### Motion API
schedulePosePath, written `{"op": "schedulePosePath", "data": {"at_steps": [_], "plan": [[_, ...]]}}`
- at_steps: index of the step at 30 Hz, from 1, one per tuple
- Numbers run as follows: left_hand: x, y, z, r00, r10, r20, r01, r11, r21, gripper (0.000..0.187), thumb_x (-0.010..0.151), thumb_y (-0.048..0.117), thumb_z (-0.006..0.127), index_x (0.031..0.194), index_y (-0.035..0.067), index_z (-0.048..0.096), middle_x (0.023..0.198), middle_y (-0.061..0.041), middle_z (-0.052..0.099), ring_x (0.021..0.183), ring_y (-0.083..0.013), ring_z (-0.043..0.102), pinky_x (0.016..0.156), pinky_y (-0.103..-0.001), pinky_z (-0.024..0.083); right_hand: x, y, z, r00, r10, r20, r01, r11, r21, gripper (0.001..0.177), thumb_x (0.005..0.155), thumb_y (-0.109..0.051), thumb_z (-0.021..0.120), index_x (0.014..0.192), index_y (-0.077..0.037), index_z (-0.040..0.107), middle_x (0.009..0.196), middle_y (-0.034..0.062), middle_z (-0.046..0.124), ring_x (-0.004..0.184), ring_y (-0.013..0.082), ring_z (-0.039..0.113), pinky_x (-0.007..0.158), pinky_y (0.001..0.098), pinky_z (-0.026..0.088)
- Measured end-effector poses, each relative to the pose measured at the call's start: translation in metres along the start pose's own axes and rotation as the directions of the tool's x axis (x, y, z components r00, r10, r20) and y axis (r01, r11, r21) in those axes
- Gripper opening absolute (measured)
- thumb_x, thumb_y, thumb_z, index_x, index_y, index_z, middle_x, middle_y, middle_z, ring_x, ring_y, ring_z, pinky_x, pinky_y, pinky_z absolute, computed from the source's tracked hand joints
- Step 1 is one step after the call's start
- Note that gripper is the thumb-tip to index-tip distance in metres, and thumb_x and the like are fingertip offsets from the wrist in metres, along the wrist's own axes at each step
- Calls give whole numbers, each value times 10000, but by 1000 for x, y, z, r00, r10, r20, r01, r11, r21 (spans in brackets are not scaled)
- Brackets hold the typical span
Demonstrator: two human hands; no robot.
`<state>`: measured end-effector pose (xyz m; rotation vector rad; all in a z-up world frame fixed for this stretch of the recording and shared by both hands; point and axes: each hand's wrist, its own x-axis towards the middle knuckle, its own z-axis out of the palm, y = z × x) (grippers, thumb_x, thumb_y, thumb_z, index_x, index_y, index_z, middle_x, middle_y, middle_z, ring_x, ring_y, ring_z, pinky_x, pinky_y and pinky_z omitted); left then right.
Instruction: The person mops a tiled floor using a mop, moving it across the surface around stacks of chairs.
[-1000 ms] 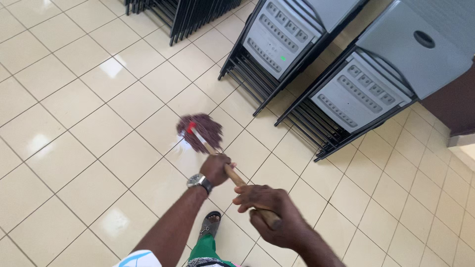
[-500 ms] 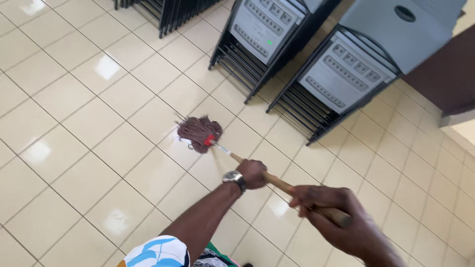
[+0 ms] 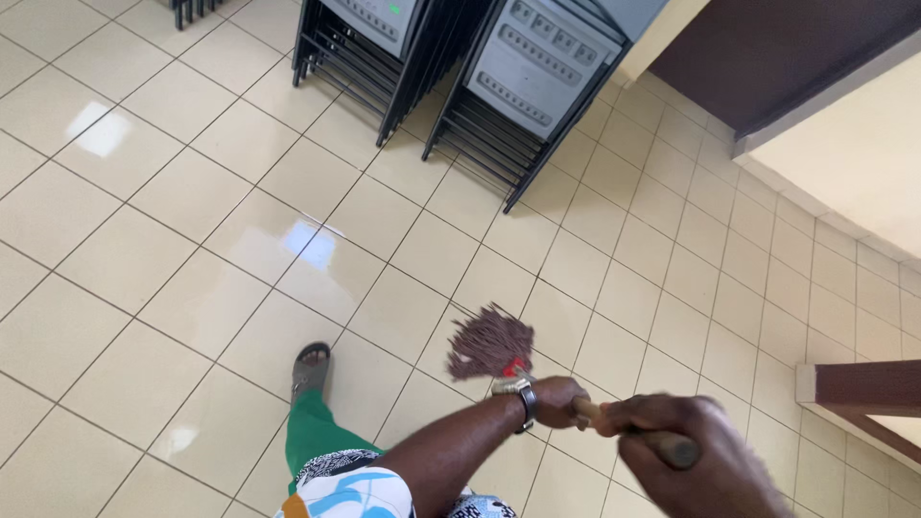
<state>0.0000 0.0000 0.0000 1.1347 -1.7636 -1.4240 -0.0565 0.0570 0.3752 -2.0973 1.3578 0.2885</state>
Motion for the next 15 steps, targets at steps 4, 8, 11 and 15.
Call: {"op": "schedulePosePath", "data": {"at_steps": [4, 8, 11, 15], "plan": [[-12, 11, 45, 985, -47, -167, 86, 967, 238, 167, 851, 316, 715, 858, 156, 762, 829, -87, 748, 784, -292, 719, 748, -460, 569, -4, 37, 33, 1000, -11, 1, 11, 999, -30, 246, 776, -166, 680, 936, -122, 861, 872, 72, 864, 840, 180, 793, 877, 318, 648], [-46, 62, 23, 978, -136, -160, 178, 940, 290, 122, 827, 269, 695, 809, 173, 767, 773, -91, 757, 746, -291, 730, 717, -462, 571, -7, 73, 42, 973, -202, -112, 220, 957, 187, 235, 805, -67, 647, 901, -92, 860, 896, 54, 841, 874, 167, 784, 887, 336, 594], [-69, 93, -14, 954, -213, -209, 266, 926, 269, 182, 870, 312, 669, 797, 168, 754, 772, -90, 761, 719, -299, 745, 676, -466, 580, -8, 76, 31, 982, -104, -156, 163, 885, 436, 259, 828, 36, 604, 972, -50, 801, 941, 92, 811, 848, 199, 749, 833, 345, 652], [-123, 105, -83, 898, -183, -400, 324, 891, 320, 175, 834, 345, 714, 824, 179, 766, 805, -94, 746, 757, -330, 717, 662, -473, 575, 11, 25, 14, 973, -228, -32, 220, 878, 425, 323, 862, 54, 666, 1133, -77, 783, 1035, 73, 779, 898, 181, 732, 842, 327, 637]]}}
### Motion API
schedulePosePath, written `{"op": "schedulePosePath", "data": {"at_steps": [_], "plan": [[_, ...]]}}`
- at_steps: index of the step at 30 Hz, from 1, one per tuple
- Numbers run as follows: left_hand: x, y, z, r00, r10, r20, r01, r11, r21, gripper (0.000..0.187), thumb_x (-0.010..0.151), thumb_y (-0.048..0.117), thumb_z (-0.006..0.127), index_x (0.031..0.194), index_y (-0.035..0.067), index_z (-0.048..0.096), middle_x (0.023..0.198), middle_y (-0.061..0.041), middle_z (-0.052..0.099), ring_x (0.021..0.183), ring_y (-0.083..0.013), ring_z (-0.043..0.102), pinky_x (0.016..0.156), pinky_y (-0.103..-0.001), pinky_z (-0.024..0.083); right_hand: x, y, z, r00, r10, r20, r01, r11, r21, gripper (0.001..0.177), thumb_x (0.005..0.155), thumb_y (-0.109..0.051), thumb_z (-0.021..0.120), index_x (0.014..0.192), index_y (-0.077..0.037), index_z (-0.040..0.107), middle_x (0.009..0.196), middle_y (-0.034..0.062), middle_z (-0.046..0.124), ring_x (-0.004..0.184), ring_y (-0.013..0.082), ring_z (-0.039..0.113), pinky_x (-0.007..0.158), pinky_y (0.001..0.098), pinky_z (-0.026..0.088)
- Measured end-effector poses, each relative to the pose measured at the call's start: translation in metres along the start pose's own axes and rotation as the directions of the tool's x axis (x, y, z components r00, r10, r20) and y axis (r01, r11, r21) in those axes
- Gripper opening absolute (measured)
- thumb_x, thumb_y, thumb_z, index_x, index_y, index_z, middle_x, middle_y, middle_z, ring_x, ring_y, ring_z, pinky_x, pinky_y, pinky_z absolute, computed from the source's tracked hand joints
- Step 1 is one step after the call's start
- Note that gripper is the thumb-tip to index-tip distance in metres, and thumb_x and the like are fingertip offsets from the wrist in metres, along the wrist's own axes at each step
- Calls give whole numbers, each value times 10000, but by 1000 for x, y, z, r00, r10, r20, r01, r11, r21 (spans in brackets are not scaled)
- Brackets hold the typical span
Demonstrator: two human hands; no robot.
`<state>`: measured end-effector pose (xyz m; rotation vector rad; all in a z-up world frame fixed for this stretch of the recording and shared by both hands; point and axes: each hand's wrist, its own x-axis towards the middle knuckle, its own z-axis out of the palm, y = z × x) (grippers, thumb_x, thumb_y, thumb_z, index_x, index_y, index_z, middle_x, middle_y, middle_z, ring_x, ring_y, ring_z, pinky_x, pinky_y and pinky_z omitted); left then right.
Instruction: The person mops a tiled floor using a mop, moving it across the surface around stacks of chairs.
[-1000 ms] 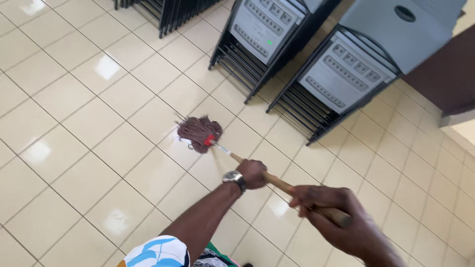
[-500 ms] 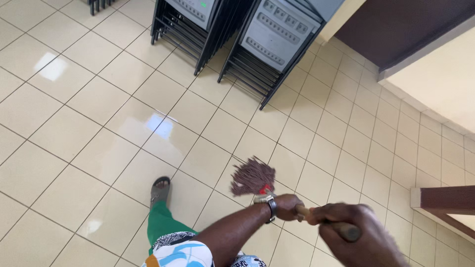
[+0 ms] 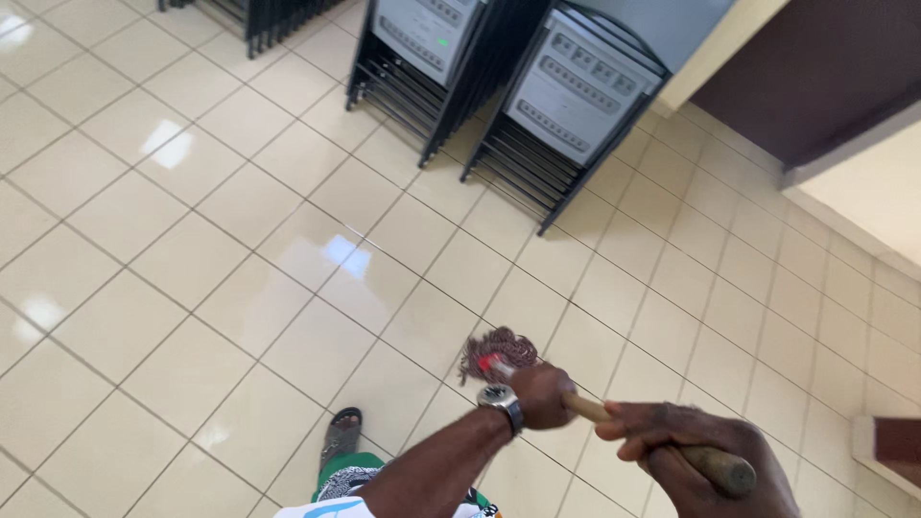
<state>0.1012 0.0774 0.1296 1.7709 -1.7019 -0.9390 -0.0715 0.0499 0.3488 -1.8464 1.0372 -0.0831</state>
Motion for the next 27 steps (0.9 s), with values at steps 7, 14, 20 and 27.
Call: {"op": "schedulePosePath", "data": {"at_steps": [7, 14, 20, 27], "plan": [[-52, -155, -125, 956, -199, -216, 216, 975, 58, 138, 836, 260, 674, 795, 149, 745, 824, -125, 739, 797, -355, 715, 722, -490, 568, 76, -106, 119, 962, -266, 65, 267, 964, -5, 186, 832, 49, 635, 901, -23, 793, 1126, 47, 786, 889, 169, 780, 810, 308, 625], [-136, -353, -204, 813, -501, -298, 568, 795, 212, 252, 860, 324, 713, 1027, 136, 693, 1025, -143, 735, 950, -368, 721, 836, -485, 575, 170, -138, 303, 865, -421, 273, 372, 903, 214, 343, 743, 99, 499, 960, -41, 724, 1137, 85, 787, 1153, 296, 716, 978, 384, 610], [-147, -414, -207, 836, -342, -428, 458, 866, 201, 387, 779, 355, 767, 1083, 123, 706, 1227, -159, 660, 1148, -375, 629, 948, -473, 524, 194, -155, 320, 730, -644, 230, 603, 765, 227, 124, 772, 93, 569, 778, 20, 669, 1012, 126, 786, 1160, 266, 710, 956, 379, 593], [-96, -254, -176, 912, -404, -65, 401, 851, 340, 351, 858, 498, 707, 974, 171, 766, 1030, -97, 754, 983, -333, 712, 879, -476, 561, 111, -157, 202, 941, -245, 232, 271, 959, -85, 168, 775, 9, 597, 776, -34, 760, 1015, 48, 822, 932, 162, 768, 756, 315, 658]]}}
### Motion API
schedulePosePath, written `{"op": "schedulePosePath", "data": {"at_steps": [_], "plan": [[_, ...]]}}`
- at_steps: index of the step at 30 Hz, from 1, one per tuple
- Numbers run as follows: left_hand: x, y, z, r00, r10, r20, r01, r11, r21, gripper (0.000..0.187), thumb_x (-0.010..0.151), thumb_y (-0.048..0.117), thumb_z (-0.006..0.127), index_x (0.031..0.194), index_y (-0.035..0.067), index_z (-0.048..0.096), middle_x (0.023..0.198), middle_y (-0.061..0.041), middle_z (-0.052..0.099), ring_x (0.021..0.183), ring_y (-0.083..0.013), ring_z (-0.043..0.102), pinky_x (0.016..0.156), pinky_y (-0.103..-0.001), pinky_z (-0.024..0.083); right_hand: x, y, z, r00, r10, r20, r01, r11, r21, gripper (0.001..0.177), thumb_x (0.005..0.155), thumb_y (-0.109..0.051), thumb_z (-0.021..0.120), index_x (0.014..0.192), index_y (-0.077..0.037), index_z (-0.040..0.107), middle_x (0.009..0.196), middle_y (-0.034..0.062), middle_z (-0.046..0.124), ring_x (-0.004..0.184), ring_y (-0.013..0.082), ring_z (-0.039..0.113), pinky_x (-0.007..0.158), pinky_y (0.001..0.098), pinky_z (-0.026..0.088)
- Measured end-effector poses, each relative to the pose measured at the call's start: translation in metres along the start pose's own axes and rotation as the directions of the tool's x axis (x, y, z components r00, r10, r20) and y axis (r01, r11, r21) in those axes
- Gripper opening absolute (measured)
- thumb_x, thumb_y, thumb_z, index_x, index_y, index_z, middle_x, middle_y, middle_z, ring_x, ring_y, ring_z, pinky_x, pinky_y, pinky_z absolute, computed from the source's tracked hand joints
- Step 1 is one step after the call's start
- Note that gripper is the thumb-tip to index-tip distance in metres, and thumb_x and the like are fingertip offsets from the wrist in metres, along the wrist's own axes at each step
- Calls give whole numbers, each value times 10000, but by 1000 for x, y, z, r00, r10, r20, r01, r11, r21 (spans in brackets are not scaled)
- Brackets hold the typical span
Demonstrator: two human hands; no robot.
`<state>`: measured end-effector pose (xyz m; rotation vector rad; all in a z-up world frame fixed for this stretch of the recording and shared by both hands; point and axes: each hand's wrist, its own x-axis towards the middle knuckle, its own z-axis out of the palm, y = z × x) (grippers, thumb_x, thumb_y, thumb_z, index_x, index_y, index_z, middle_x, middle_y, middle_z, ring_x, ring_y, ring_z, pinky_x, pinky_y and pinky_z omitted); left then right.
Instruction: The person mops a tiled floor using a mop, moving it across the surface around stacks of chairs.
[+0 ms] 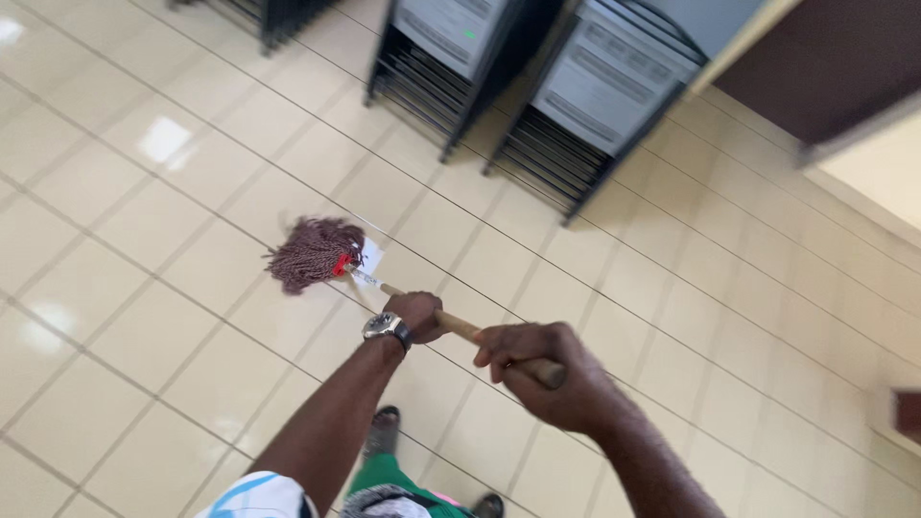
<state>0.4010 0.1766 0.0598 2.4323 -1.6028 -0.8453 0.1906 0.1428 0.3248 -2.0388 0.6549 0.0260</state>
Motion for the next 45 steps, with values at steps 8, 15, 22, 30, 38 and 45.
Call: {"op": "schedulePosePath", "data": {"at_steps": [8, 15, 22, 30, 38, 45], "plan": [[-60, 274, 73, 912, 400, 95, -400, 916, -12, 329, 834, 465, 744, 888, 142, 771, 836, -95, 761, 777, -317, 754, 706, -476, 596, -223, 67, -106, 974, 101, -201, -105, 994, -8, 130, 779, -61, 669, 761, -43, 796, 872, 77, 783, 966, 218, 784, 805, 353, 627], [-107, 447, 238, 754, 626, 198, -572, 774, -271, 217, 917, 360, 645, 944, 193, 780, 887, -81, 782, 781, -294, 738, 720, -471, 585, -355, 145, -88, 837, 394, -380, -419, 908, 18, 246, 799, -78, 638, 907, -72, 860, 919, 69, 827, 908, 214, 740, 878, 348, 609], [-137, 481, 277, 671, 700, 245, -581, 702, -413, 188, 876, 338, 681, 903, 181, 781, 887, -81, 757, 841, -294, 718, 764, -462, 563, -397, 198, -69, 772, 543, -330, -568, 823, 27, 224, 789, -79, 714, 971, -99, 844, 915, 69, 832, 864, 183, 808, 862, 312, 648], [-130, 421, 170, 744, 642, 186, -597, 763, -246, 207, 894, 318, 635, 847, 189, 791, 780, -106, 743, 748, -340, 687, 735, -491, 557, -395, 228, -119, 959, 125, -253, -115, 992, 51, 217, 880, 33, 698, 1044, -49, 813, 1131, 124, 805, 913, 238, 765, 778, 387, 667], [-91, 209, 74, 838, 539, -83, -544, 838, -49, 212, 852, 327, 696, 711, 178, 748, 677, -72, 703, 675, -309, 680, 822, -464, 525, -213, 124, -96, 976, -186, -109, 216, 844, 490, 191, 937, 5, 592, 936, 35, 780, 1132, 217, 768, 1235, 404, 700, 1002, 523, 533], [-55, -59, 44, 971, 26, -239, -28, 1000, -3, 205, 801, 328, 755, 890, 148, 718, 859, -82, 740, 835, -292, 706, 849, -496, 510, 5, 82, 61, 947, -282, -151, 317, 892, 322, 193, 893, 60, 584, 808, 1, 747, 1049, 121, 832, 1195, 305, 759, 913, 383, 651]]}}
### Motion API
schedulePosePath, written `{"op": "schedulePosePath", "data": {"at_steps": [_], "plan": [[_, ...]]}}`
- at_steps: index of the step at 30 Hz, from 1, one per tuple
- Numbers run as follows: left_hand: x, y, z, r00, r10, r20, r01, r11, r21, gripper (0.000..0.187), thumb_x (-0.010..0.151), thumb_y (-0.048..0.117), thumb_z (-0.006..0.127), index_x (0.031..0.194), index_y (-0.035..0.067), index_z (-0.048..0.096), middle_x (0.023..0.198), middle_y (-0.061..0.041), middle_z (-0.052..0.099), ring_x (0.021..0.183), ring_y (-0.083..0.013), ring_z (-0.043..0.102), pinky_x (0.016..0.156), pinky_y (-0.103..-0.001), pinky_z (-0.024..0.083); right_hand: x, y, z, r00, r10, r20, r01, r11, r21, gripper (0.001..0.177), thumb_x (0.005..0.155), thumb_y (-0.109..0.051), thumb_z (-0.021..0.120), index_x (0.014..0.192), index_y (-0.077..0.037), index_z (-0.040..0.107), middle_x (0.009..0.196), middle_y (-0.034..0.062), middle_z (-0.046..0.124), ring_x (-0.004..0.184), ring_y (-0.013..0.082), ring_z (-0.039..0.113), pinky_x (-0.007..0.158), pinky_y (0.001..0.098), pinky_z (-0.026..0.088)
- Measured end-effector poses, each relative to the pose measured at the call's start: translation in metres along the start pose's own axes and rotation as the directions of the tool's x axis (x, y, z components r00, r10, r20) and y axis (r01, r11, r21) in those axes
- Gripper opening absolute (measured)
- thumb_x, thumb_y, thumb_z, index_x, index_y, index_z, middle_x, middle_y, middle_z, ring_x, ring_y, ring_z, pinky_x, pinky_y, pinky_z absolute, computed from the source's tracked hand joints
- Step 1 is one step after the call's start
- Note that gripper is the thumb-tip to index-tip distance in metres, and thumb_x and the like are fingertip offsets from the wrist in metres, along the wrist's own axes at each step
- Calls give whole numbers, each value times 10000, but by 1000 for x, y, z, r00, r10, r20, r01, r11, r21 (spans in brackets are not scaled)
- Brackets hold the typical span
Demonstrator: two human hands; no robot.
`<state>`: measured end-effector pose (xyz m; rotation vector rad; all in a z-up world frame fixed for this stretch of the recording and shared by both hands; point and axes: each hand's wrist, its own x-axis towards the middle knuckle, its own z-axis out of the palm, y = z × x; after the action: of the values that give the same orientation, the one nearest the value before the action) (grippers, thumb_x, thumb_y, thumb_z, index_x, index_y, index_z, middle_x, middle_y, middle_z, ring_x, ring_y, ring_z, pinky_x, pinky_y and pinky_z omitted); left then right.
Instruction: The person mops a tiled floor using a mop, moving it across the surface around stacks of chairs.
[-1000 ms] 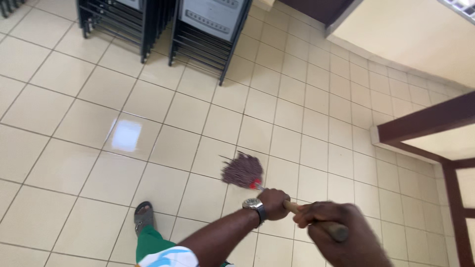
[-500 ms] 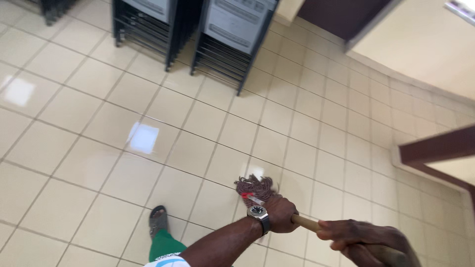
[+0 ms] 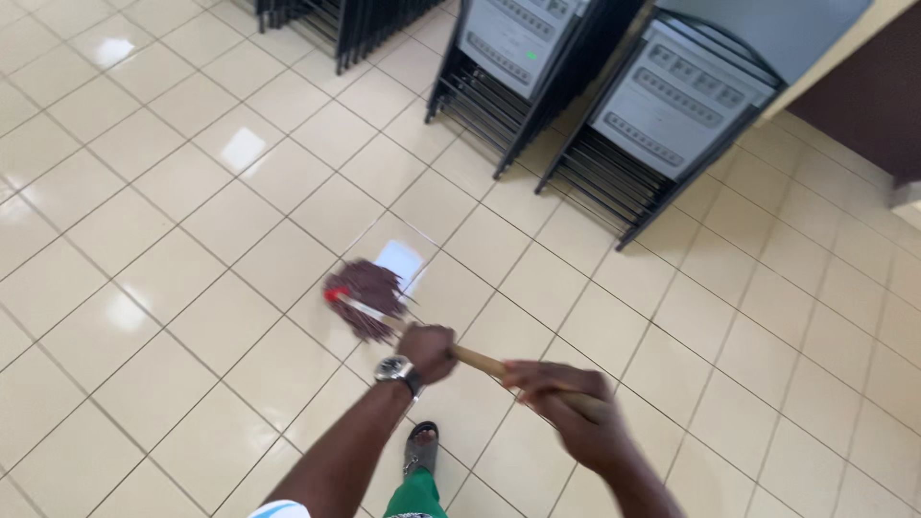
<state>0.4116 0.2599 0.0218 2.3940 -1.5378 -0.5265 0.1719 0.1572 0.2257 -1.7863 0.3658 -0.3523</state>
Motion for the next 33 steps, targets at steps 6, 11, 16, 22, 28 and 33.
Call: {"op": "schedulePosePath", "data": {"at_steps": [6, 11, 16, 22, 28, 33], "plan": [[-5, -113, 11, 940, -312, -137, 318, 948, 18, 571, 726, 484, 827, 1106, 82, 685, 1193, -204, 663, 1142, -405, 620, 859, -524, 552, 70, 41, 101, 997, 64, 39, -68, 988, 137, 175, 859, 80, 551, 824, 6, 705, 1032, 117, 790, 1220, 236, 699, 957, 360, 593], [-19, -58, -2, 947, -259, 192, 261, 965, 15, 276, 886, 445, 667, 1033, 234, 765, 1149, -41, 771, 1145, -283, 700, 943, -501, 548, 26, -6, 64, 985, 146, 87, -149, 989, 26, 147, 827, 65, 590, 779, 11, 718, 1029, 98, 801, 1015, 233, 726, 844, 364, 602], [-43, 98, 31, 972, 74, 223, -59, 996, -74, 332, 860, 537, 707, 886, 214, 777, 891, -52, 765, 879, -315, 732, 765, -530, 577, -99, -60, -32, 974, 228, -15, -228, 967, -109, 96, 824, 10, 684, 801, -23, 771, 981, 76, 834, 994, 232, 766, 831, 372, 643], [-139, 350, 128, 870, 360, 336, -263, 916, -302, 361, 881, 511, 725, 866, 154, 778, 875, -97, 746, 829, -339, 728, 726, -502, 584, -344, -108, -137, 922, 330, -201, -352, 932, -87, 118, 869, 35, 697, 821, -19, 791, 945, 103, 795, 1047, 249, 738, 851, 395, 647], [-234, 509, 230, 620, 733, 282, -429, 617, -660, 243, 922, 374, 703, 937, 137, 754, 884, -113, 765, 822, -326, 724, 741, -472, 568, -479, -131, -136, 574, 648, -501, -813, 527, -249, 168, 807, -20, 721, 909, -111, 818, 849, 52, 772, 820, 185, 730, 766, 359, 624], [-274, 545, 265, 544, 755, 367, -460, 634, -622, 282, 850, 391, 728, 884, 112, 736, 879, -149, 742, 834, -339, 704, 750, -489, 559, -498, -113, -89, 600, 582, -549, -787, 552, -275, 165, 825, -99, 731, 942, -98, 848, 857, 46, 849, 822, 143, 806, 807, 294, 637]]}}
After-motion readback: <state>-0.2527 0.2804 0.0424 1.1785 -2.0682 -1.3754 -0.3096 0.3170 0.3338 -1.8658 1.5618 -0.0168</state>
